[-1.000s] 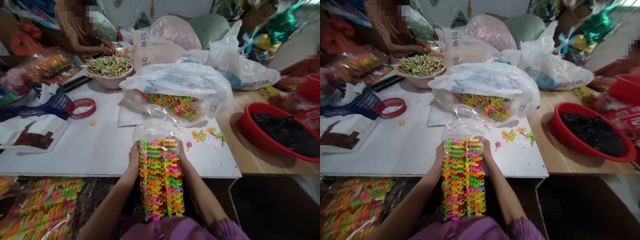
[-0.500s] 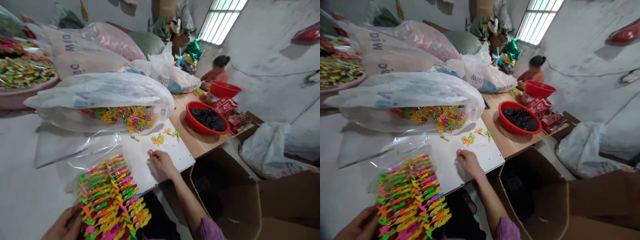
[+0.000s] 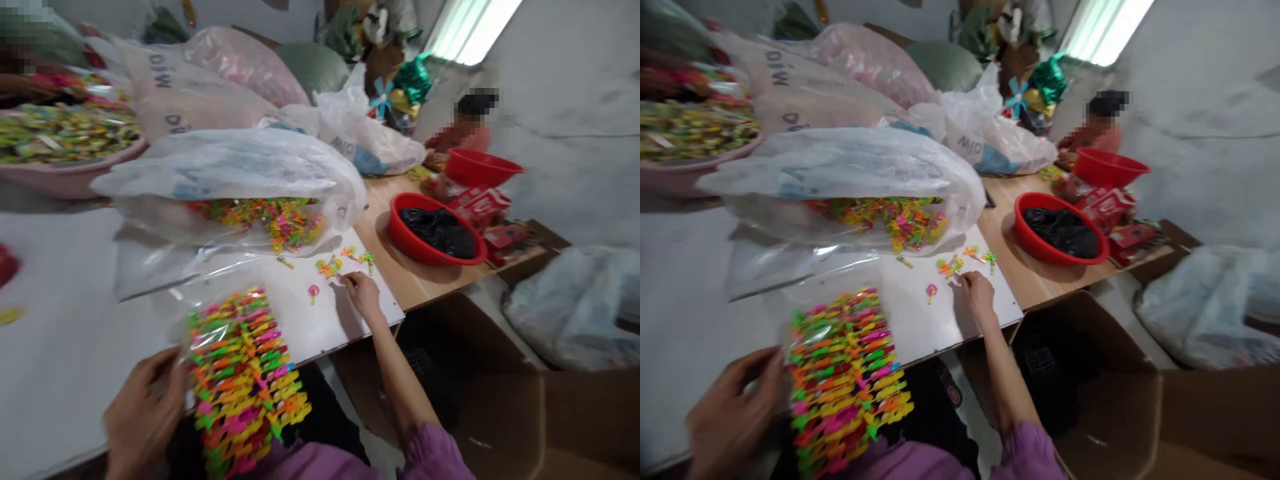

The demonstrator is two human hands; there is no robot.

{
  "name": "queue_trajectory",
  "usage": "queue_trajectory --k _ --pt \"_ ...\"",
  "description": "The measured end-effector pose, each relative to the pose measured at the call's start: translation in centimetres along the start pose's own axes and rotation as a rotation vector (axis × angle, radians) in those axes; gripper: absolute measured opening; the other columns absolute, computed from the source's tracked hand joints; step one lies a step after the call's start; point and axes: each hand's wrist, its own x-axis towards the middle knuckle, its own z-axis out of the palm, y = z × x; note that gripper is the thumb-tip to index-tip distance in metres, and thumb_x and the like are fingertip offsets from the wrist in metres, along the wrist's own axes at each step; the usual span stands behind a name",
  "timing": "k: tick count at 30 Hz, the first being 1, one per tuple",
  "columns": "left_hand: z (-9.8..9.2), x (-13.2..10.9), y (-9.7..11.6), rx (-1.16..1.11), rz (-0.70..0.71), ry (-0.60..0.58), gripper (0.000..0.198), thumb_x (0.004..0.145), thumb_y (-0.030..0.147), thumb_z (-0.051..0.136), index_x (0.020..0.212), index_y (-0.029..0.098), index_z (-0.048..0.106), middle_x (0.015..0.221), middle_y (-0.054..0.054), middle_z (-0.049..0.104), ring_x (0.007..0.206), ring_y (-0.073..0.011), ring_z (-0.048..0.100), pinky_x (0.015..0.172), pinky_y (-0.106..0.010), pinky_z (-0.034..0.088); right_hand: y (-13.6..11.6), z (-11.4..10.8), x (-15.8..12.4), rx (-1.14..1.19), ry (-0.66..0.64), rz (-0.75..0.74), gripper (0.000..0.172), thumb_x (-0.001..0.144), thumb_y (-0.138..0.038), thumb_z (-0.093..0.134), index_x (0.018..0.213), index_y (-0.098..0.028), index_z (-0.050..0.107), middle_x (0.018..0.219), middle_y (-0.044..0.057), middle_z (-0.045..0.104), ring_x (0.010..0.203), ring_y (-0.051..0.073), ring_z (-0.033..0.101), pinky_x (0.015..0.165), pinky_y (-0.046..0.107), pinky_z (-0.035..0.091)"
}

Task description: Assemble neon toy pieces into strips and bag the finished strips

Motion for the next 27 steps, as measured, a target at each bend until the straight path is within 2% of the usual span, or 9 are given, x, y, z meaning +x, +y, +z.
queue_trajectory --k 2,4,6,8,10,15,20,23,27 --pt "-0.4 0.3 1.4 -0.059 0.118 0.035 0.023 0.077 0.042 0.051 0.084 0.022 0.060 0.078 0.001 0.063 0.073 -0.0169 0.060 0.070 -0.029 0.049 -3.2 -1.2 -2.2 0.185 0.077 -0.267 0.026 0.091 -0.031 0.042 0.094 -0.018 0.064 0.090 0.006 0.062 0.079 0.015 0.057 0.070 0.025 0.039" --pt "-0.7 0.5 2.2 -0.116 0.224 0.062 0.018 0.080 0.035 0.051 0.081 0.019 0.059 0.073 0.001 0.061 0.068 -0.0128 0.057 0.067 -0.024 0.046 -6.9 -1.7 -4.9 0.271 0.061 -0.624 0.022 0.091 -0.027 0.043 0.099 -0.020 0.063 0.093 0.005 0.062 0.084 0.015 0.056 0.073 0.025 0.040" --pt "-1.1 0.3 2.6 -0.136 0.291 0.066 0.013 0.081 0.028 0.051 0.076 0.018 0.058 0.071 0.001 0.058 0.066 -0.0108 0.054 0.065 -0.022 0.044 -10.3 -1.5 -7.5 0.204 0.015 -0.909 0.018 0.090 -0.022 0.046 0.098 -0.020 0.062 0.090 0.005 0.062 0.082 0.016 0.055 0.072 0.027 0.039" --pt "-1.5 -0.1 2.9 -0.149 0.338 0.063 0.011 0.081 0.023 0.051 0.074 0.017 0.056 0.071 0.001 0.057 0.066 -0.0104 0.054 0.065 -0.021 0.043 -12.5 -0.8 -9.2 0.090 -0.031 -1.042 0.014 0.089 -0.020 0.048 0.094 -0.018 0.061 0.083 0.004 0.062 0.077 0.017 0.054 0.069 0.029 0.039" --pt "-1.8 -0.7 2.8 -0.162 0.389 0.053 0.008 0.081 0.019 0.052 0.074 0.017 0.055 0.073 0.000 0.057 0.069 -0.0111 0.054 0.067 -0.022 0.043 -13.3 -0.1 -9.6 0.078 -0.042 -1.026 0.011 0.088 -0.022 0.050 0.092 -0.017 0.060 0.083 0.004 0.061 0.078 0.017 0.054 0.069 0.030 0.040" --pt "-2.3 -1.6 2.6 -0.140 0.483 0.016 0.005 0.080 0.016 0.055 0.076 0.017 0.055 0.075 -0.002 0.059 0.075 -0.0135 0.056 0.070 -0.025 0.044 -12.9 -0.8 -7.6 0.273 -0.020 -0.796 0.020 0.087 -0.029 0.052 0.104 -0.019 0.058 0.099 0.006 0.060 0.091 0.017 0.054 0.079 0.029 0.043" --pt "-2.4 -1.0 3.3 -0.202 0.476 0.001 0.006 0.082 0.015 0.052 0.076 0.017 0.054 0.077 -0.003 0.058 0.076 -0.0136 0.055 0.071 -0.025 0.045 -16.5 0.1 -6.6 0.114 -0.001 -0.931 0.035 0.082 -0.028 0.059 0.116 -0.020 0.052 0.117 0.009 0.054 0.102 0.023 0.048 0.085 0.036 0.040" --pt "-2.5 -0.8 3.4 -0.175 0.503 -0.017 0.005 0.083 0.016 0.052 0.078 0.017 0.054 0.080 -0.004 0.059 0.078 -0.0140 0.055 0.073 -0.026 0.044 -18.2 1.3 -5.0 0.032 0.055 -0.966 0.022 0.085 -0.021 0.052 0.107 -0.019 0.057 0.111 0.009 0.057 0.096 0.022 0.049 0.086 0.037 0.037" --pt "-2.9 -1.1 2.4 -0.016 0.569 -0.063 0.006 0.085 0.020 0.052 0.082 0.018 0.056 0.083 -0.003 0.061 0.082 -0.0157 0.056 0.076 -0.029 0.041 -15.0 2.9 -2.9 0.144 0.180 -0.830 0.015 0.085 -0.022 0.051 0.097 -0.017 0.058 0.100 0.009 0.058 0.095 0.022 0.050 0.083 0.037 0.038"
